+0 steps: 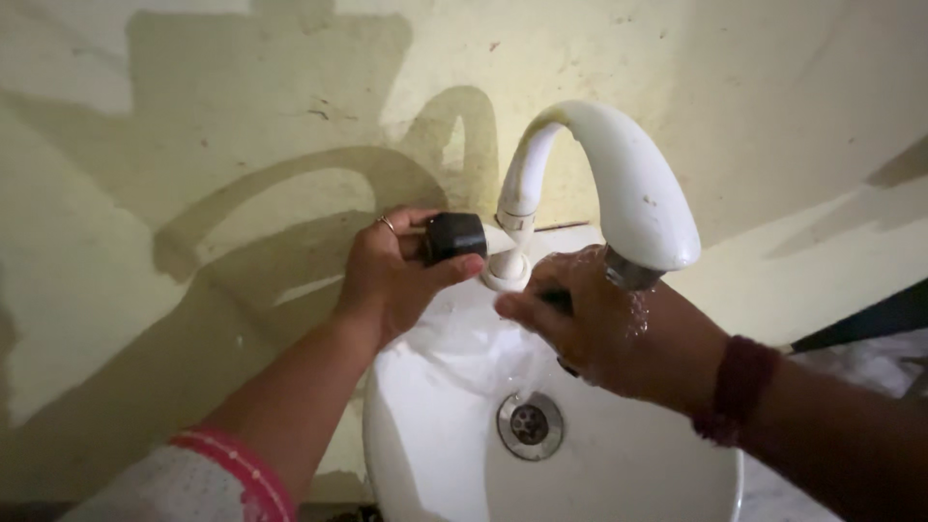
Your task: The person cleans a small wall-mounted sink by scrubbing the faucet base and the sink bowl with a green abrasive pad, occasionally rinsing with water from the faucet.
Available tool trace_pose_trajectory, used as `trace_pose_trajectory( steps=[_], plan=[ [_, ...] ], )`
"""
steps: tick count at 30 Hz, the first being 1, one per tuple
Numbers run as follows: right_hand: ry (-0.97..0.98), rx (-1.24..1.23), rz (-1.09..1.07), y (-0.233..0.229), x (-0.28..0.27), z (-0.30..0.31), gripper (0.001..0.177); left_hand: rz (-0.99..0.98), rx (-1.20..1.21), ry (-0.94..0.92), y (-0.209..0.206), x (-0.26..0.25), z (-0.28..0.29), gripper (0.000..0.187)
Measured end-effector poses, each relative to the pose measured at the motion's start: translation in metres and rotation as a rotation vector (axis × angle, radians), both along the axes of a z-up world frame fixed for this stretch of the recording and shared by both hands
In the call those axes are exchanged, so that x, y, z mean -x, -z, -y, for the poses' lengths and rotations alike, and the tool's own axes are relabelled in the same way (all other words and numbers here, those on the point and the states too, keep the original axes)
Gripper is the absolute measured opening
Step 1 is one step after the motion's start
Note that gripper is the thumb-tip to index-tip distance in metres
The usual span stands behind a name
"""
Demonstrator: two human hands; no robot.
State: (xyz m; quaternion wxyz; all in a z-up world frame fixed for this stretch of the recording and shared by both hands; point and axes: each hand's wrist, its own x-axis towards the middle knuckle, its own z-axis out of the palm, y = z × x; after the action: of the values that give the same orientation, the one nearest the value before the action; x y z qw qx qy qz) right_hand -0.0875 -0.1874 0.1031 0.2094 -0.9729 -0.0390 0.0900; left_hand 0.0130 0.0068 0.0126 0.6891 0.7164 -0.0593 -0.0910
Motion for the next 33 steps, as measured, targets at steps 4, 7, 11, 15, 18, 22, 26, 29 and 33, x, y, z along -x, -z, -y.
trace_pose_trajectory(
  steps=[4, 7, 11, 15, 18, 22, 26, 29, 33],
  plan=[
    [0.057, -0.069, -0.022, -0.008, 0.009, -0.015, 0.054, 0.222, -0.02, 0.049, 0.005, 0.002, -0.004, 0.065],
    [0.076, -0.086, -0.034, -0.003, 0.007, -0.019, 0.056, 0.314, -0.042, 0.055, 0.015, 0.008, -0.012, 0.072],
    [0.075, -0.154, -0.123, 0.005, -0.003, 0.0, 0.045, 0.467, -0.597, 0.077, 0.028, 0.021, -0.024, 0.098],
    [0.039, -0.172, -0.17, 0.012, -0.006, 0.014, 0.026, 0.833, -0.932, 0.321, 0.033, 0.028, -0.017, 0.122],
    [0.227, -0.077, -0.37, 0.015, -0.003, 0.02, 0.022, 0.853, -1.016, 0.401, 0.033, 0.028, 0.002, 0.138],
    [0.24, -0.241, -0.339, 0.022, 0.008, 0.029, 0.03, 0.722, -0.984, 0.373, 0.019, 0.022, 0.016, 0.125],
    [0.296, -0.284, -0.427, 0.023, 0.01, 0.031, 0.031, 0.64, -0.901, 0.388, 0.016, 0.01, 0.025, 0.111],
    [0.313, -0.289, -0.494, 0.023, 0.009, 0.035, 0.027, 0.61, -1.012, 0.344, 0.017, 0.006, 0.028, 0.103],
    [0.27, -0.324, -0.441, 0.026, 0.008, 0.034, 0.031, 0.671, -1.01, 0.24, 0.024, 0.01, 0.026, 0.096]
  ],
)
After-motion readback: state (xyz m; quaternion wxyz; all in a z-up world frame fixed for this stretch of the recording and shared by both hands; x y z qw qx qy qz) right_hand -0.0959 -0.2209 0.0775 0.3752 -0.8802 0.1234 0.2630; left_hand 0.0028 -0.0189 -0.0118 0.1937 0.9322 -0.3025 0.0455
